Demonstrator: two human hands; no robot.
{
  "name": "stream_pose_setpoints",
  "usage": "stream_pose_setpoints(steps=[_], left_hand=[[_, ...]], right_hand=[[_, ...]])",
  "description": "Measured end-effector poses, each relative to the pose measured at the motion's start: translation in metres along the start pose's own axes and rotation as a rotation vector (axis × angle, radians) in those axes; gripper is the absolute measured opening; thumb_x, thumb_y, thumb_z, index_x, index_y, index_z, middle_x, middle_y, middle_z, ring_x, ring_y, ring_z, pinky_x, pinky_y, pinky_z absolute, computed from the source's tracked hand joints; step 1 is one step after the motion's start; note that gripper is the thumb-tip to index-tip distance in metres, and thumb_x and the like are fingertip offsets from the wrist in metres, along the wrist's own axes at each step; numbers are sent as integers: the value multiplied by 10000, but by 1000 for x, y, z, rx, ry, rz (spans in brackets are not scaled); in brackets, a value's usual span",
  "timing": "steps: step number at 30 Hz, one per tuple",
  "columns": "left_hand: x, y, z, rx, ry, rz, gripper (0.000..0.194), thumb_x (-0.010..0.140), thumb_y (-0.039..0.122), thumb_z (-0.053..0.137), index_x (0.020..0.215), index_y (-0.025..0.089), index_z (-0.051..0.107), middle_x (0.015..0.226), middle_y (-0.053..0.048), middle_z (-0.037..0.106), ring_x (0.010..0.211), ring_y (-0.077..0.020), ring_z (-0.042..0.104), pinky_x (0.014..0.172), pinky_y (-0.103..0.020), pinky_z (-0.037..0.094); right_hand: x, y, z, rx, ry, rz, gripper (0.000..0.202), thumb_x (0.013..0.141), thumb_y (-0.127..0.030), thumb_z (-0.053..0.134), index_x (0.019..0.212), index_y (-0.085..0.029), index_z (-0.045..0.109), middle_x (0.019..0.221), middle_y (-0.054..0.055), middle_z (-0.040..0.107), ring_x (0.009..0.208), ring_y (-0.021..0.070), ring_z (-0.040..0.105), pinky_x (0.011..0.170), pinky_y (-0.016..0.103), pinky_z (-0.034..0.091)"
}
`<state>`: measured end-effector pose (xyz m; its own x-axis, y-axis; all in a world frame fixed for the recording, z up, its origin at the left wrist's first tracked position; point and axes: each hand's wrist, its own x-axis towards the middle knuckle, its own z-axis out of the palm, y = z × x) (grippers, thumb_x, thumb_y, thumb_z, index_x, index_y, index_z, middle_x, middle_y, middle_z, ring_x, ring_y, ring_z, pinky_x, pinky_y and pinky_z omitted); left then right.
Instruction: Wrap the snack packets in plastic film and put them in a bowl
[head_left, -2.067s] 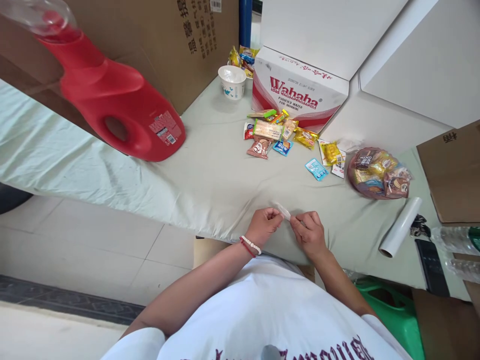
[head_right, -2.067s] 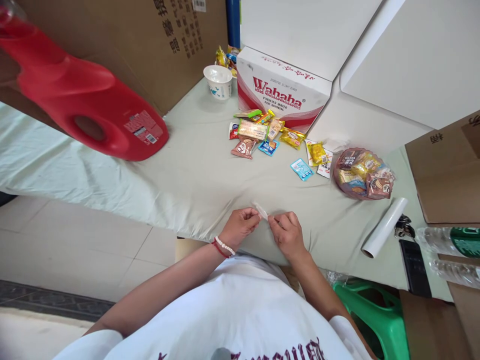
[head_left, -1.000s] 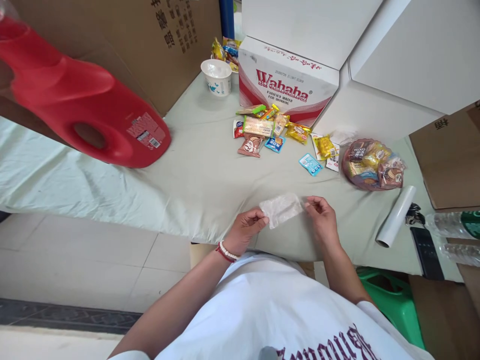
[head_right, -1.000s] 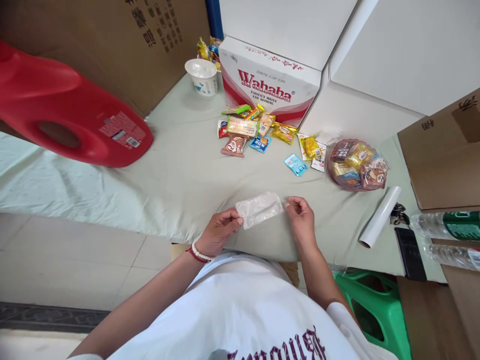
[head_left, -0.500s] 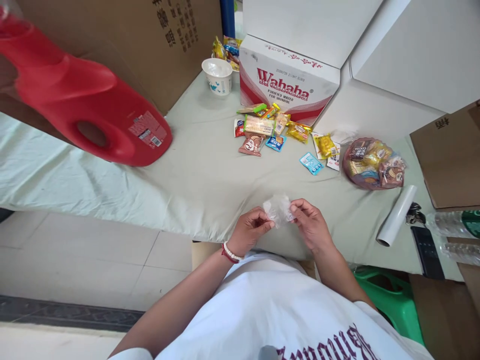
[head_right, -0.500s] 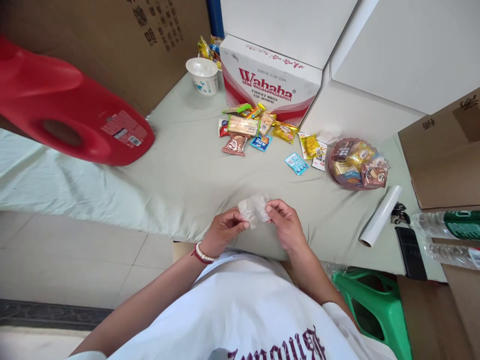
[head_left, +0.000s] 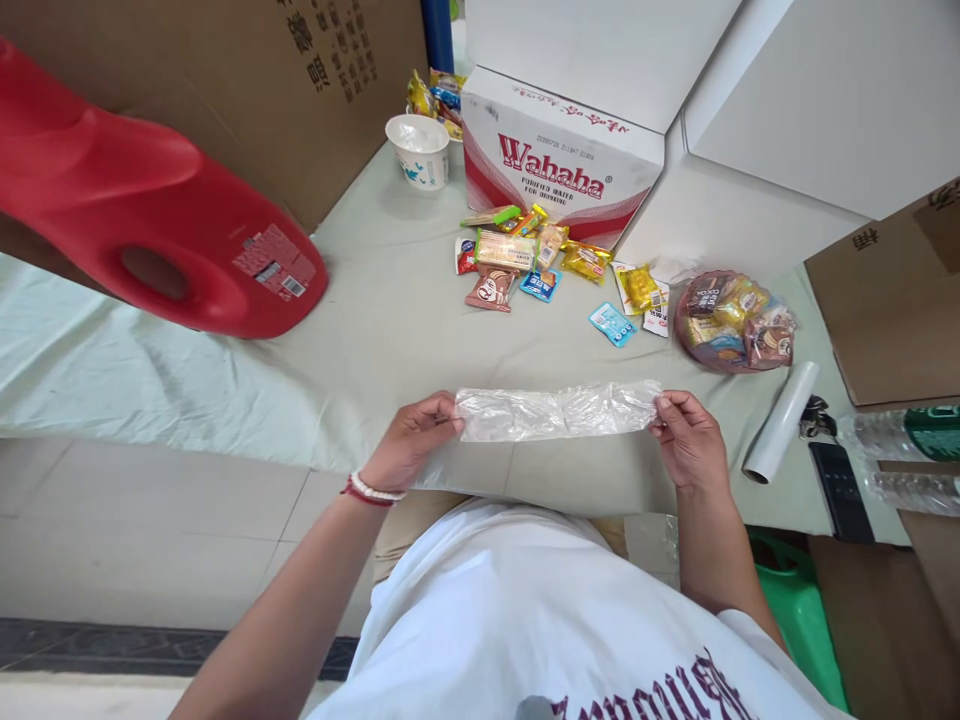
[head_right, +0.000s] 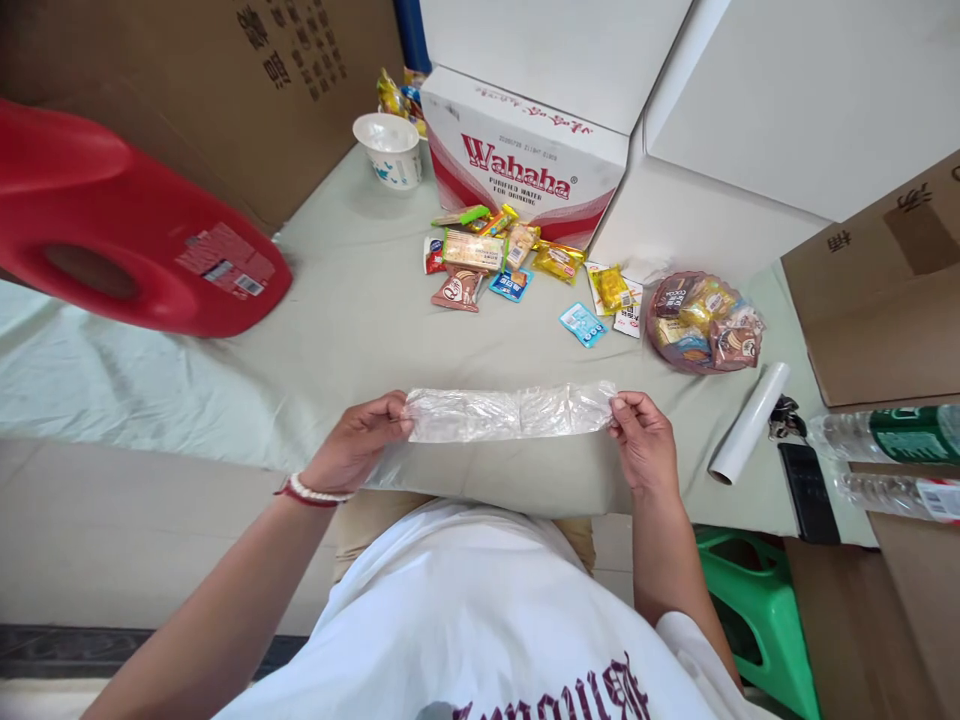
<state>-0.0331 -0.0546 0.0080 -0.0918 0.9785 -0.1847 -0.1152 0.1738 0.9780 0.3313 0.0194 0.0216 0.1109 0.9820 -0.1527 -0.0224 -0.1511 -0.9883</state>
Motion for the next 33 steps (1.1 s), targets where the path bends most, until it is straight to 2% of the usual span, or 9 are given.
stream_pose_setpoints(steps=[6, 8, 11, 13, 15, 18, 21, 26, 33], left_hand=[[23, -3, -35, 589, -106, 44, 217, 780, 415, 706, 722, 218, 636, 813, -23, 594, 741, -181, 535, 692, -301, 429], [27, -2, -30, 770, 41, 76, 110, 729, 287, 708, 769, 210, 640, 853, -35, 585, 781, -206, 550, 757, -342, 455], [22, 6, -4, 871, 374, 197, 162, 700, 136, 642, 850, 195, 627, 996, -83, 570, 969, -266, 552, 940, -434, 443], [15, 13, 25, 721, 384, 270, 103, 742, 144, 603, 826, 199, 627, 1002, -81, 580, 946, -240, 561, 911, -408, 459], [11, 16, 58, 413, 170, 178, 29, 775, 224, 620, 792, 202, 629, 892, -47, 587, 799, -181, 567, 747, -327, 477], [16, 9, 104, -50, -156, -293, 248, 806, 424, 676, 825, 190, 594, 833, -20, 593, 602, -106, 542, 543, -240, 409], [31, -2, 133, -252, -137, -535, 430, 782, 567, 734, 867, 195, 536, 907, -31, 589, 703, -141, 647, 593, -261, 506], [47, -2, 145, -359, -83, -487, 524, 764, 631, 743, 989, 246, 467, 900, 19, 555, 736, -131, 630, 678, -306, 554], [49, -10, 152, -258, -36, -394, 291, 601, 272, 846, 726, 155, 612, 748, 18, 593, 732, -109, 561, 690, -247, 487]], right_hand=[[2, 12, -4, -97, -29, -7, 289, 766, -463, 816, 889, -223, 711, 750, -15, 597, 625, 116, 495, 562, 253, 435], [1, 17, 2, -153, -28, -34, 279, 790, -463, 792, 882, -213, 709, 745, -21, 599, 624, 113, 490, 591, 259, 433], [-1, 22, 7, -228, -20, -86, 259, 826, -450, 760, 892, -205, 710, 738, -21, 596, 643, 119, 489, 619, 263, 422], [-2, 24, 8, -273, -28, -121, 243, 855, -443, 736, 914, -209, 711, 755, -16, 605, 668, 128, 502, 636, 266, 428], [-6, 24, 7, -321, -48, -166, 222, 885, -434, 711, 934, -218, 711, 781, -10, 624, 692, 138, 525, 659, 273, 448], [-14, 19, 5, -403, -128, -299, 171, 934, -399, 672, 949, -235, 717, 851, 15, 658, 773, 166, 594, 723, 306, 495], [-29, 10, 5, -478, -310, -475, 118, 973, -319, 633, 989, -257, 731, 1039, 67, 700, 967, 210, 661, 852, 372, 540], [-56, 6, 8, -549, -637, -634, 212, 1005, -198, 547, 1111, -282, 711, 1281, 91, 693, 1112, 218, 665, 909, 399, 573], [-71, 26, 1, -576, -629, -645, 236, 1011, -178, 528, 1143, -287, 691, 1273, 87, 707, 1098, 212, 679, 884, 391, 599]])
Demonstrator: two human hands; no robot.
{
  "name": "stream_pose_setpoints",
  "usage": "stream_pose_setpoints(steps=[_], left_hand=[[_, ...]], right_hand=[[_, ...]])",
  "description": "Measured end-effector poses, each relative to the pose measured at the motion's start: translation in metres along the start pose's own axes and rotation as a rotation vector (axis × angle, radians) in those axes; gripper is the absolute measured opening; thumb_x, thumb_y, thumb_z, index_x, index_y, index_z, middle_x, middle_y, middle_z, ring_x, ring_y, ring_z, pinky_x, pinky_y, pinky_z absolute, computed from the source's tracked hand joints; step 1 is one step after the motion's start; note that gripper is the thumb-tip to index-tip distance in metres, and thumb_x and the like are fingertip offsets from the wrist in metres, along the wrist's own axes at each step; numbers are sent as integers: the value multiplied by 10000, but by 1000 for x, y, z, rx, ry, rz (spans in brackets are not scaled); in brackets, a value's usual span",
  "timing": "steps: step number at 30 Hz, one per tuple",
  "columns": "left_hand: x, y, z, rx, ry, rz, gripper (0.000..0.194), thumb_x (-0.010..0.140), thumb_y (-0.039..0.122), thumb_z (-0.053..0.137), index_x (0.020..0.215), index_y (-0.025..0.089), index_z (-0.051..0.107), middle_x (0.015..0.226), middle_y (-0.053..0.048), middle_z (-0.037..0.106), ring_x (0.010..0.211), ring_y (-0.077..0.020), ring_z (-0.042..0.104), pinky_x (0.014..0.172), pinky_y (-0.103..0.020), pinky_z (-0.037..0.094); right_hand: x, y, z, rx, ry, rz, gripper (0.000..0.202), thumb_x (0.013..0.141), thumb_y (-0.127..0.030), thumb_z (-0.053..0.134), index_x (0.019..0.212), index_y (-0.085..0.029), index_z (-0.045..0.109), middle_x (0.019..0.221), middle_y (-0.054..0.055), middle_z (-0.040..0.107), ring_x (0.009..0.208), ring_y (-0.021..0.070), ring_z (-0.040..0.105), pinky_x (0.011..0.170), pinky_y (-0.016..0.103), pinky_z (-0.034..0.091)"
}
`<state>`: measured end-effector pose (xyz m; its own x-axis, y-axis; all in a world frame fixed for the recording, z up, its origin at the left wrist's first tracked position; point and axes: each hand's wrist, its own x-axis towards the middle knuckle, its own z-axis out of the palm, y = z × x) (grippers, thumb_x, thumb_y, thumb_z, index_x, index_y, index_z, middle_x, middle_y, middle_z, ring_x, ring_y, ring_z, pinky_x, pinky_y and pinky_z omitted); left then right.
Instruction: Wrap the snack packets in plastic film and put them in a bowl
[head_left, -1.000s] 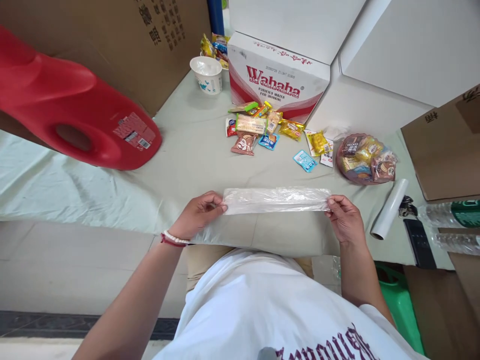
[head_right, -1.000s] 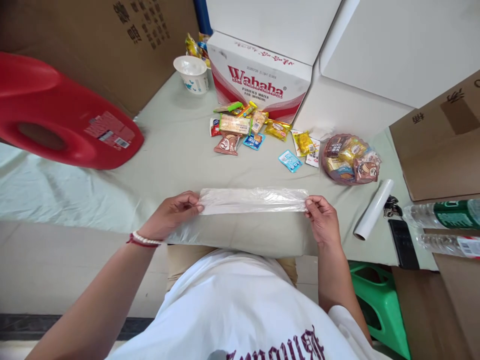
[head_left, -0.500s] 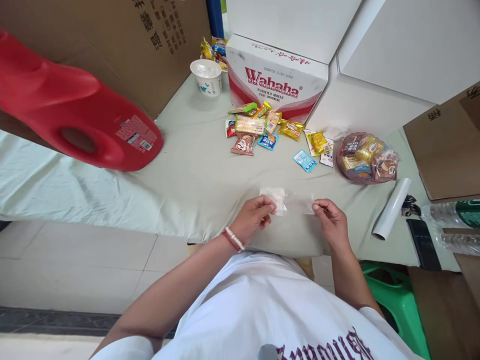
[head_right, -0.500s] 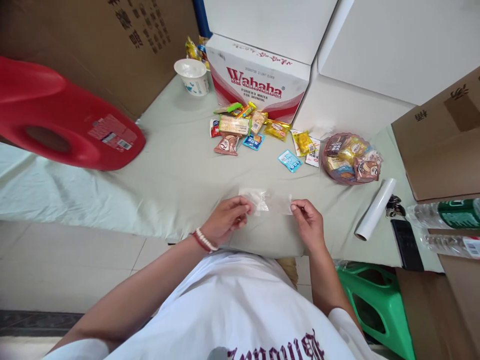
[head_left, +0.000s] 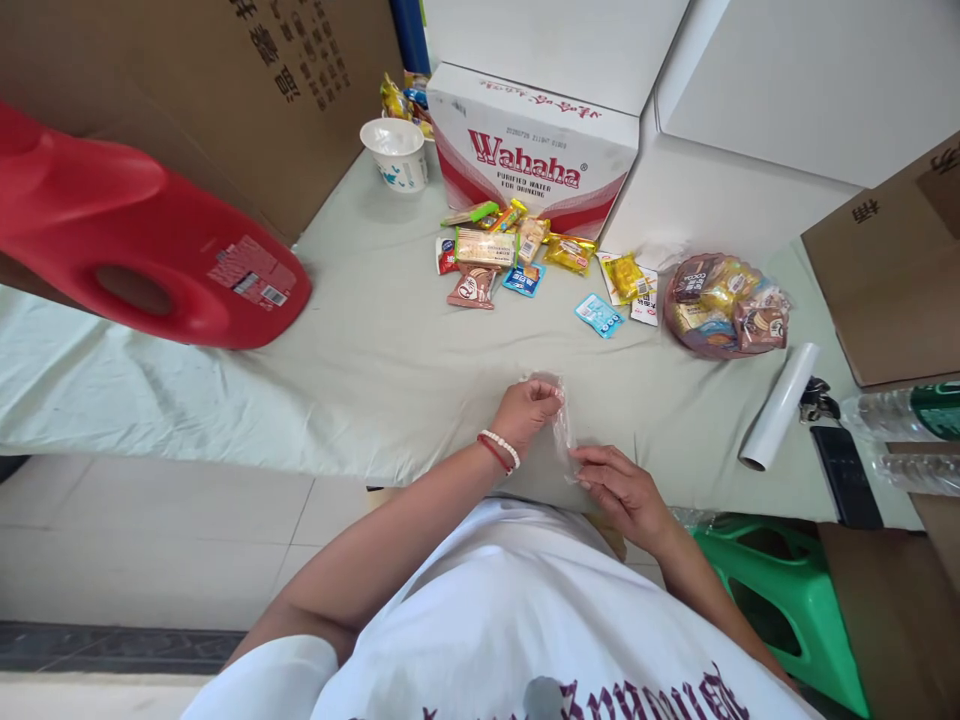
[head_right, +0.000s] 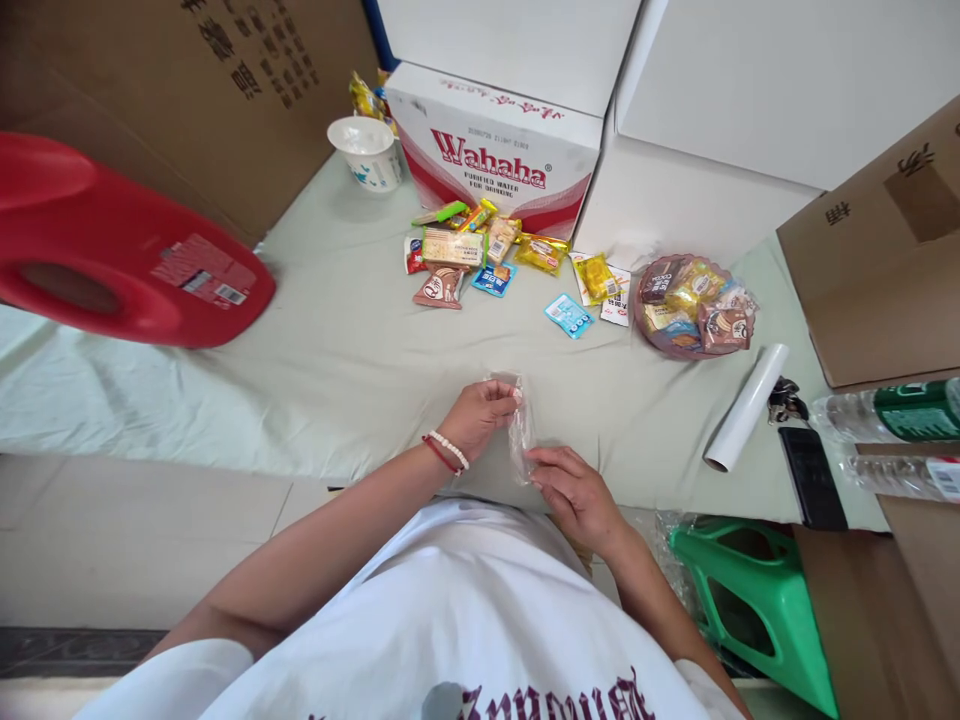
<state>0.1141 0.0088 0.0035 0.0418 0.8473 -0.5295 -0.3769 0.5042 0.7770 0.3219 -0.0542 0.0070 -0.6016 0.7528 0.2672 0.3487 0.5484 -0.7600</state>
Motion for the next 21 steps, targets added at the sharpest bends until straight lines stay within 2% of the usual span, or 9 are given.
stream_pose_setpoints(steps=[3, 6, 10, 12, 14, 16, 21], left_hand=[[3, -7, 0, -24, 28, 18, 235, 627, 301, 826, 711, 144, 673, 747, 1, 641, 760, -133, 601, 770, -300, 526], [3, -12, 0, 12, 20, 43, 233, 662, 363, 798, 698, 151, 708, 750, -6, 674, 767, -150, 621, 809, -330, 537], [-1, -15, -1, 159, -17, 163, 206, 696, 372, 765, 677, 169, 736, 848, -43, 747, 918, -212, 681, 918, -351, 513], [-6, -15, -1, 254, -45, 241, 181, 711, 358, 760, 686, 179, 756, 919, -57, 769, 997, -229, 688, 986, -352, 486], [-10, -15, -1, 325, -84, 293, 176, 736, 358, 748, 709, 186, 774, 935, -60, 773, 979, -227, 692, 983, -347, 486], [-13, -16, -3, 336, -106, 307, 183, 759, 363, 736, 737, 188, 783, 919, -59, 771, 949, -223, 691, 955, -346, 496], [-12, -23, -12, 219, -45, 265, 166, 738, 340, 762, 736, 175, 764, 1042, -77, 770, 1015, -218, 675, 962, -338, 491]], right_hand=[[-9, 4, -4, 26, -12, 47, 215, 1010, -192, 546, 1119, -286, 705, 1271, 83, 705, 1120, 213, 673, 910, 385, 589], [-12, 7, -8, 122, -39, 156, 219, 1001, -278, 593, 1193, -283, 699, 1263, 87, 701, 1145, 232, 663, 951, 398, 573], [4, 12, -4, 352, 145, 472, 258, 1014, -451, 549, 1121, -269, 697, 1060, 58, 718, 934, 201, 676, 785, 328, 592], [20, 15, 3, 443, 226, 563, 264, 957, -497, 629, 1072, -267, 689, 1046, 48, 699, 920, 195, 653, 750, 304, 577], [36, 16, 11, 508, 257, 587, 312, 854, -492, 755, 1055, -263, 686, 1055, 41, 691, 950, 197, 638, 767, 295, 557], [49, 17, 18, 561, 273, 599, 320, 799, -471, 804, 1007, -254, 697, 1000, 27, 696, 907, 184, 628, 772, 288, 531], [59, 20, 24, 654, 323, 673, 266, 797, -476, 786, 881, -233, 720, 776, -9, 655, 676, 133, 542, 673, 276, 468]])
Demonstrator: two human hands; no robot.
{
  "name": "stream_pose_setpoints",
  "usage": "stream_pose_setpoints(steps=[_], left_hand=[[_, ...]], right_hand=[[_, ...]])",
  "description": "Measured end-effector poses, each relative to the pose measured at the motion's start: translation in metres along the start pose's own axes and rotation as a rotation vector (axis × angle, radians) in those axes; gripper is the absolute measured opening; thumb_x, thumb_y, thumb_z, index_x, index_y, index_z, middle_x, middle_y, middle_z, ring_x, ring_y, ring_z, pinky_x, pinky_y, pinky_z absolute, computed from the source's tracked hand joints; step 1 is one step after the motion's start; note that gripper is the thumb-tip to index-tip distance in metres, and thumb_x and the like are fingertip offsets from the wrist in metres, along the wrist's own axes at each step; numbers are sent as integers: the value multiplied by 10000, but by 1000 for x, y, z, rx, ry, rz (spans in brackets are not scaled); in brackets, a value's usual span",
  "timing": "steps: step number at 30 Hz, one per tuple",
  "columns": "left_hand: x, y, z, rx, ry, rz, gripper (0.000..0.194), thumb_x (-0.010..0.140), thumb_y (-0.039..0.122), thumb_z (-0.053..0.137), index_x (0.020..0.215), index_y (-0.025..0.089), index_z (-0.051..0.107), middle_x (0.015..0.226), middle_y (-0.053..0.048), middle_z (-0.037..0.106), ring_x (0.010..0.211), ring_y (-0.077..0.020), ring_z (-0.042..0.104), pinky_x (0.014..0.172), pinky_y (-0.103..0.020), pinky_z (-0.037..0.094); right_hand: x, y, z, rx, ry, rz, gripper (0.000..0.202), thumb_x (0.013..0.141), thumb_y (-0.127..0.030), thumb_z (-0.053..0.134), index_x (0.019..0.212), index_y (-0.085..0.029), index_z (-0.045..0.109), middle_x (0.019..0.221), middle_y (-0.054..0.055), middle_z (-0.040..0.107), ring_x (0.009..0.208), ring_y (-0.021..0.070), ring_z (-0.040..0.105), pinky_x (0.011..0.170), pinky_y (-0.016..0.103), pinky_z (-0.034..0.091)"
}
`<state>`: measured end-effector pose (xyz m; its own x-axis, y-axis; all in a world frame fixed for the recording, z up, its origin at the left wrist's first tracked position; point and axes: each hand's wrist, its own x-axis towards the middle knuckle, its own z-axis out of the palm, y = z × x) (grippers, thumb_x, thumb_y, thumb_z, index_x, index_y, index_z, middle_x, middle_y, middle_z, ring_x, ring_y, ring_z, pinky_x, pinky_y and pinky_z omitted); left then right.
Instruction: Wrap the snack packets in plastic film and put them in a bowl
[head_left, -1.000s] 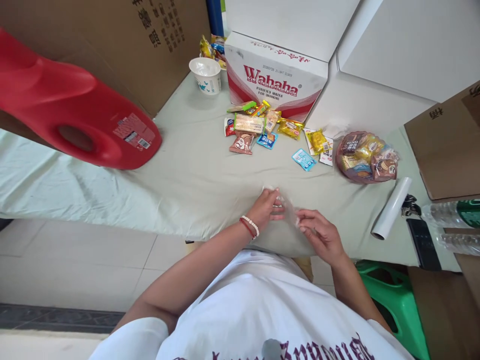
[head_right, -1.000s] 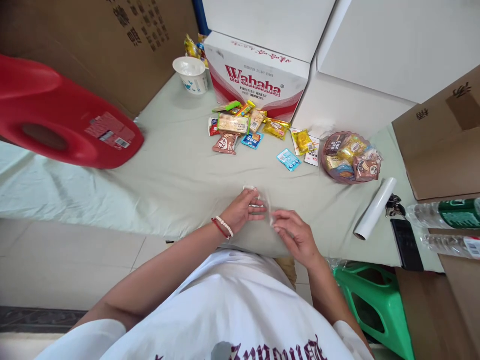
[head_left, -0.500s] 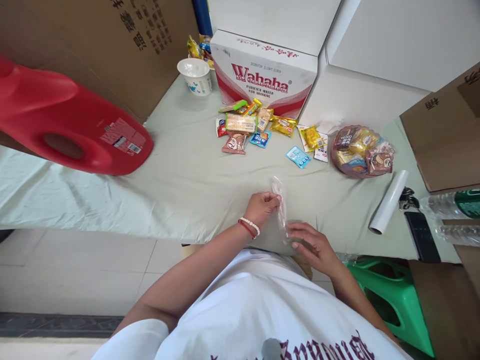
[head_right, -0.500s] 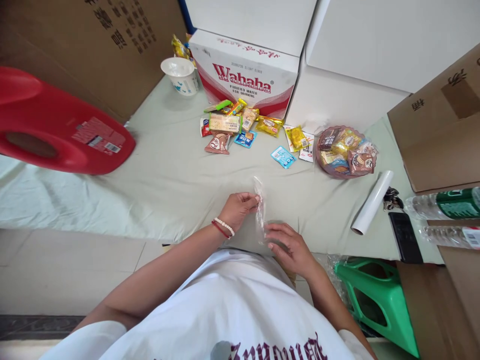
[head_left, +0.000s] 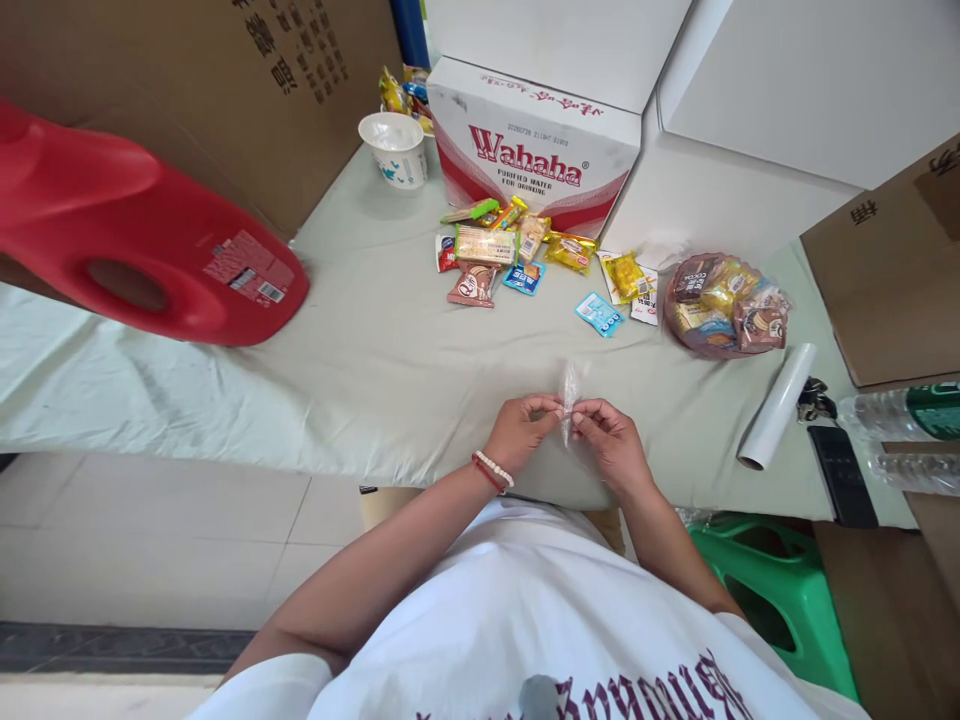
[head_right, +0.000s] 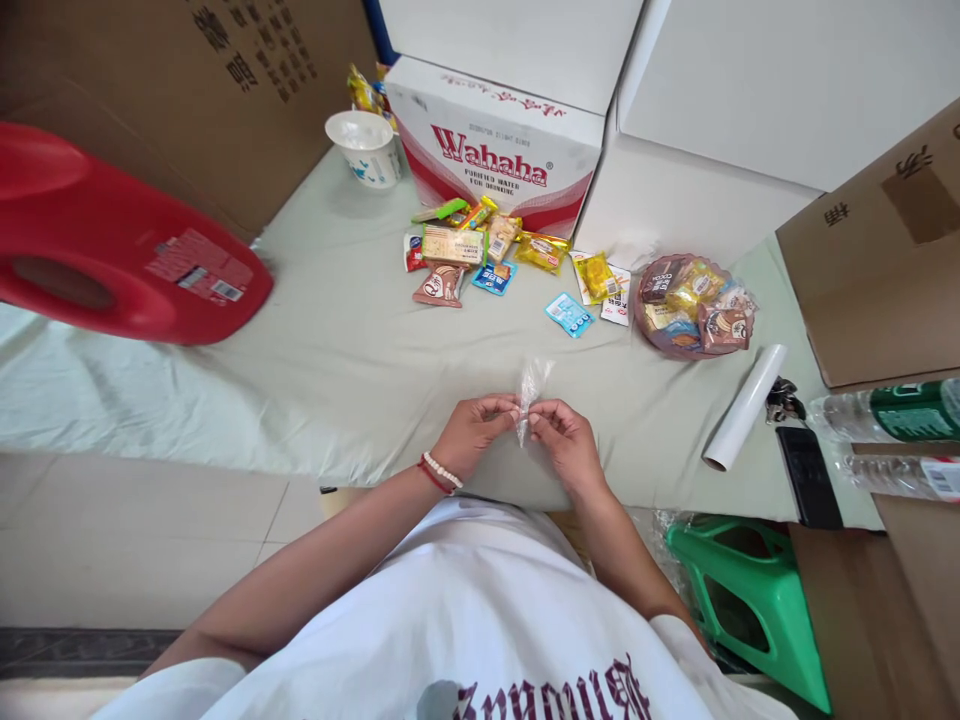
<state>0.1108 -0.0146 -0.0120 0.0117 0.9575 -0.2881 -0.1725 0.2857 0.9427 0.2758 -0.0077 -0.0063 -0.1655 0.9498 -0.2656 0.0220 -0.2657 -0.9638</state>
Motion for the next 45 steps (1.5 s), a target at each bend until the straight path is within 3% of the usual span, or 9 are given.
stream_pose_setpoints(steps=[5, 9, 13, 18, 21, 28, 34, 40, 45], left_hand=[[-1, -5, -6, -61, 47, -15, 226, 776, 390, 732, 812, 168, 746, 835, -34, 692, 793, -160, 613, 750, -288, 502], [-3, -2, -10, 115, 47, 109, 110, 760, 289, 769, 759, 180, 750, 826, -22, 640, 824, -148, 601, 741, -255, 470], [-5, -1, -14, 207, 80, 120, 27, 754, 174, 767, 741, 176, 744, 793, -4, 595, 724, -115, 545, 679, -243, 433], [-13, -1, -14, 304, 92, 182, 98, 771, 109, 746, 806, 197, 773, 832, -8, 594, 715, -117, 514, 656, -250, 414], [-16, 0, -13, 353, 98, 233, 78, 767, 121, 765, 771, 198, 755, 806, -6, 583, 749, -132, 518, 688, -260, 418], [-12, -7, -18, 144, 48, 127, 192, 768, 319, 792, 715, 175, 677, 787, 4, 593, 700, -114, 538, 679, -253, 441], [-14, -8, -18, -52, 21, 73, 290, 794, 455, 753, 776, 168, 714, 788, 1, 589, 732, -119, 540, 690, -254, 450], [-16, -5, -8, -144, -20, -11, 298, 755, 451, 765, 799, 157, 741, 790, -14, 625, 695, -116, 538, 643, -251, 451], [-19, -1, -4, -175, -5, -10, 276, 728, 425, 768, 788, 155, 750, 796, -23, 639, 707, -116, 557, 627, -242, 451]], right_hand=[[0, -2, -1, 141, 47, 80, 318, 743, -485, 838, 855, -228, 689, 814, -2, 646, 668, 121, 523, 615, 257, 457], [-1, -3, 8, 118, 11, 39, 313, 758, -482, 843, 877, -237, 689, 862, 1, 629, 728, 131, 535, 637, 257, 484], [1, -2, 20, 75, -35, 35, 291, 763, -472, 846, 841, -233, 700, 815, -10, 625, 681, 118, 522, 652, 260, 474], [1, -4, 26, 125, -39, 105, 350, 770, -553, 822, 870, -245, 690, 802, -6, 635, 719, 141, 572, 662, 271, 490], [1, -4, 25, 116, -36, 97, 328, 771, -524, 835, 876, -246, 697, 800, -16, 629, 710, 131, 563, 666, 262, 478], [-1, -5, 16, 165, -8, 117, 318, 773, -503, 838, 821, -226, 691, 785, -9, 617, 691, 125, 524, 640, 255, 448], [-6, -10, 8, 206, 11, 146, 353, 741, -514, 856, 797, -220, 669, 805, -2, 583, 699, 122, 494, 583, 228, 446], [-12, -8, 13, 22, -110, 4, 326, 765, -475, 844, 946, -256, 683, 955, 24, 635, 895, 180, 566, 718, 281, 520], [-12, -5, 12, -36, -102, 16, 298, 796, -504, 793, 871, -239, 676, 796, -3, 649, 708, 152, 547, 683, 288, 469]])
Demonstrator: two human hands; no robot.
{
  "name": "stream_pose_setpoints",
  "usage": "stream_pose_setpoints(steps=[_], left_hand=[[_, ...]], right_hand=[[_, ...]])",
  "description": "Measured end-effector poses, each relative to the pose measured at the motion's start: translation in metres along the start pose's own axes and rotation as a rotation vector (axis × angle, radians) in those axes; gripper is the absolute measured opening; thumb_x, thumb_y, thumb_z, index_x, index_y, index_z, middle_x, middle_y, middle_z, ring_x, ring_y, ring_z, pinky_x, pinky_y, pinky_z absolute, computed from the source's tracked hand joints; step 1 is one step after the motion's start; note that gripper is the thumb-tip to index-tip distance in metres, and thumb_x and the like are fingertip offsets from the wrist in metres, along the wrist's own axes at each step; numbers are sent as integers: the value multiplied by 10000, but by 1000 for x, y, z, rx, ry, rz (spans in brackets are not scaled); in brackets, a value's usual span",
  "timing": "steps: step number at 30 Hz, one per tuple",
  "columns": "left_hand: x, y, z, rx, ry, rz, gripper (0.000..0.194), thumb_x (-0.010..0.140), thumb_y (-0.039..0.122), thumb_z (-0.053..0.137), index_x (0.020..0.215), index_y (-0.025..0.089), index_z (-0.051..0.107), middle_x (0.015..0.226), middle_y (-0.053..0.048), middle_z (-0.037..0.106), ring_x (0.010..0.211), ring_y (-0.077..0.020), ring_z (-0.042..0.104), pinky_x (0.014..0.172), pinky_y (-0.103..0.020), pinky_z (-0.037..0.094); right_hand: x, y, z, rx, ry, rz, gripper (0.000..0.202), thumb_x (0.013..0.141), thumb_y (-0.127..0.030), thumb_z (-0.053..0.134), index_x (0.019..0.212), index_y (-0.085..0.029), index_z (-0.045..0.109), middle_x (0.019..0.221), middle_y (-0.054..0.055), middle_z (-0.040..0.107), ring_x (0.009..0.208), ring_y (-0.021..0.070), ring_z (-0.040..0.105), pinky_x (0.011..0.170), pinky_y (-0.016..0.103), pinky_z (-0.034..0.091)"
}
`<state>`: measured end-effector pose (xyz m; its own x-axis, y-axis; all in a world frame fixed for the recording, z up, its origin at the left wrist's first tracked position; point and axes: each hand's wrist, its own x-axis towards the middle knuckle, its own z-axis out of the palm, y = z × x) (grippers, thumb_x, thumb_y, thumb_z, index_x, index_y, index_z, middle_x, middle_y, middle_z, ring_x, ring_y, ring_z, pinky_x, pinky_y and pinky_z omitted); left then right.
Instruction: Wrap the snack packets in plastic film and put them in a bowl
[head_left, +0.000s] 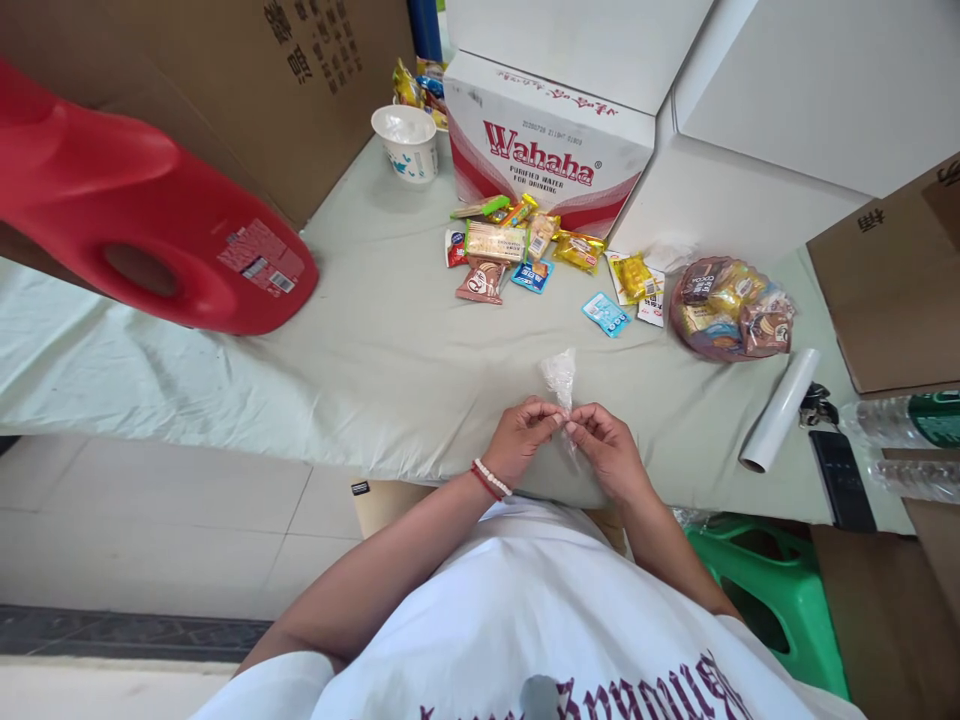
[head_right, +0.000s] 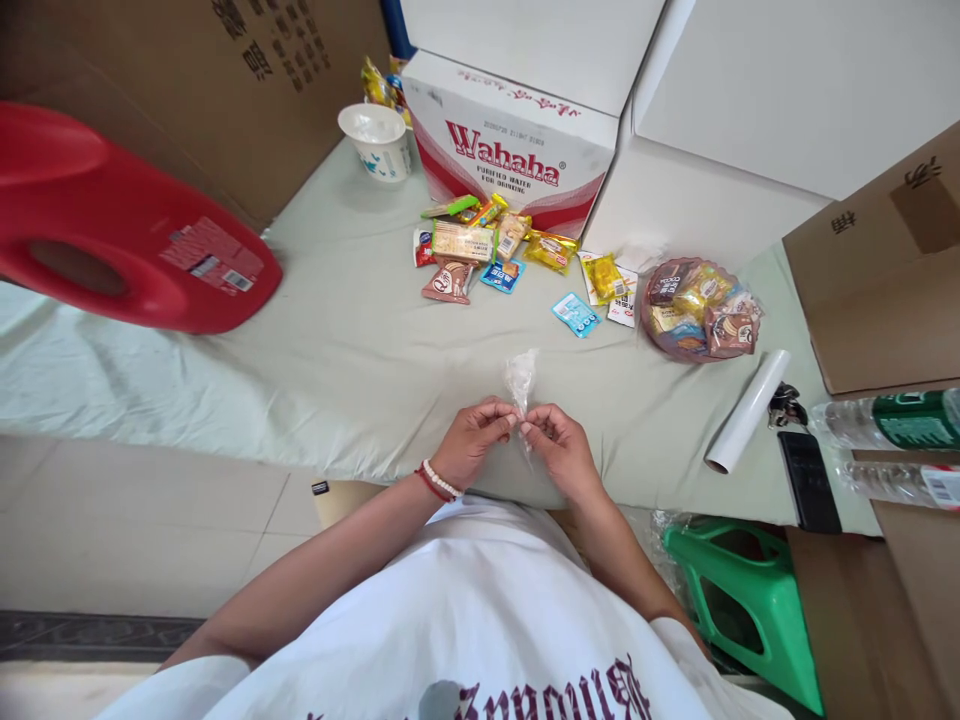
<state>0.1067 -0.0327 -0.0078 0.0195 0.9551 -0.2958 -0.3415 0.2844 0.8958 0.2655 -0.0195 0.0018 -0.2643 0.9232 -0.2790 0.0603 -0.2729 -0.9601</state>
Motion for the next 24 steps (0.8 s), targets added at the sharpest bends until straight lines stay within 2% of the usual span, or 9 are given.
stream_pose_setpoints(steps=[4, 8, 13, 20, 24], left_hand=[[0, 1, 3, -119, -8, -102, 342, 721, 458, 771, 874, 154, 729, 790, -13, 647, 586, -95, 565, 487, -221, 374], [5, -1, 6, -70, 105, -115, 393, 664, 488, 823, 802, 145, 688, 627, 54, 546, 443, -41, 411, 436, -211, 268], [8, 0, 8, -8, 125, -102, 391, 640, 492, 833, 776, 143, 720, 605, 47, 551, 525, -65, 418, 506, -224, 339], [9, -3, 7, 54, 75, -59, 299, 682, 440, 787, 703, 160, 685, 651, 26, 596, 620, -102, 485, 593, -240, 384], [8, -5, 4, 167, 95, 16, 264, 736, 423, 736, 717, 169, 664, 641, 35, 577, 615, -106, 481, 608, -247, 386]], right_hand=[[1, 3, -5, 43, -5, 28, 302, 798, -509, 786, 864, -234, 680, 739, -16, 636, 663, 144, 530, 660, 281, 435], [0, 6, -7, 26, -5, 21, 291, 798, -492, 791, 861, -231, 678, 716, -27, 606, 655, 137, 516, 643, 271, 417], [-3, 4, -5, -35, -34, 7, 265, 817, -472, 773, 845, -232, 663, 721, -24, 598, 671, 142, 511, 652, 271, 407], [-3, 3, -6, -108, -85, -11, 255, 848, -478, 737, 852, -236, 657, 733, -18, 571, 683, 149, 492, 647, 276, 401], [-4, -3, -9, -125, 44, -56, 274, 840, -495, 748, 914, -248, 655, 862, 11, 624, 772, 170, 539, 673, 282, 441]])
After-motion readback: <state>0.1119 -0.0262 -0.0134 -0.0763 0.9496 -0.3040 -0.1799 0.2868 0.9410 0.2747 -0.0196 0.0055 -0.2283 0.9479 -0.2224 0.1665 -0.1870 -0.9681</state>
